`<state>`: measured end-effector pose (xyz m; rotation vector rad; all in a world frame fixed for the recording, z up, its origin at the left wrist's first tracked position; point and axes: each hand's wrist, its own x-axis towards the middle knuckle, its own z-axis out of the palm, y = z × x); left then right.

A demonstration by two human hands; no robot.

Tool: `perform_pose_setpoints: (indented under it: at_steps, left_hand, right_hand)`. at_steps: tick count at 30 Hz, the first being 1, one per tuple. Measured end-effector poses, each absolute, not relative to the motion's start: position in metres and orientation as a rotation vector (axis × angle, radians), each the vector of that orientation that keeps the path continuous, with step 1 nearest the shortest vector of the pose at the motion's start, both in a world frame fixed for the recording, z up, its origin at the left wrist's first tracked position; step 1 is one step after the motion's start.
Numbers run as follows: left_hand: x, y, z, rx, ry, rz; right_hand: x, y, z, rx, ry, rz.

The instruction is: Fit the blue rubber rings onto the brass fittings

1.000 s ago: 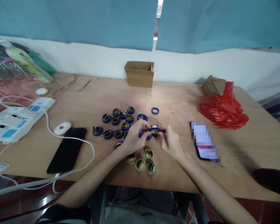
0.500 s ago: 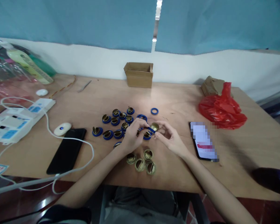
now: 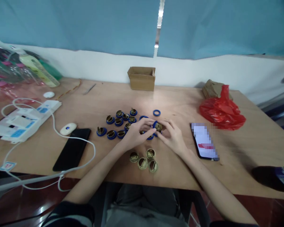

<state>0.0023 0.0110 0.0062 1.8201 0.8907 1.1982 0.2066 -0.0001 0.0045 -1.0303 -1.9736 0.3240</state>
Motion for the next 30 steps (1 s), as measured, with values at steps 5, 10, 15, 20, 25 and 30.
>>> perform_pose_setpoints:
  at_steps: [5, 10, 15, 20, 25, 30]
  left_hand:
    - [0.007, 0.007, 0.007, 1.815, 0.962, 1.086]
    - [0.011, 0.002, 0.017, 1.992, 1.052, 1.079]
    - [-0.014, 0.027, 0.028, 2.014, 1.280, 1.186]
    - [-0.068, 0.095, 0.026, 1.969, 1.738, 0.972]
    - [-0.085, 0.140, 0.007, 1.961, 1.944, 0.805]
    - [-0.080, 0.152, -0.007, 1.977, 2.023, 0.646]
  right_hand:
    - [0.197, -0.005, -0.007, -0.900, -2.067, 0.136]
    - [0.193, -0.004, -0.015, -0.860, -2.073, 0.121]
    - [0.200, 0.005, -0.011, -0.857, -2.056, 0.114]
    - [0.212, 0.015, -0.007, -1.047, -2.035, 0.089]
    - [0.217, 0.028, -0.016, -1.167, -2.048, 0.099]
    - [0.218, 0.036, -0.023, -1.202, -2.066, 0.157]
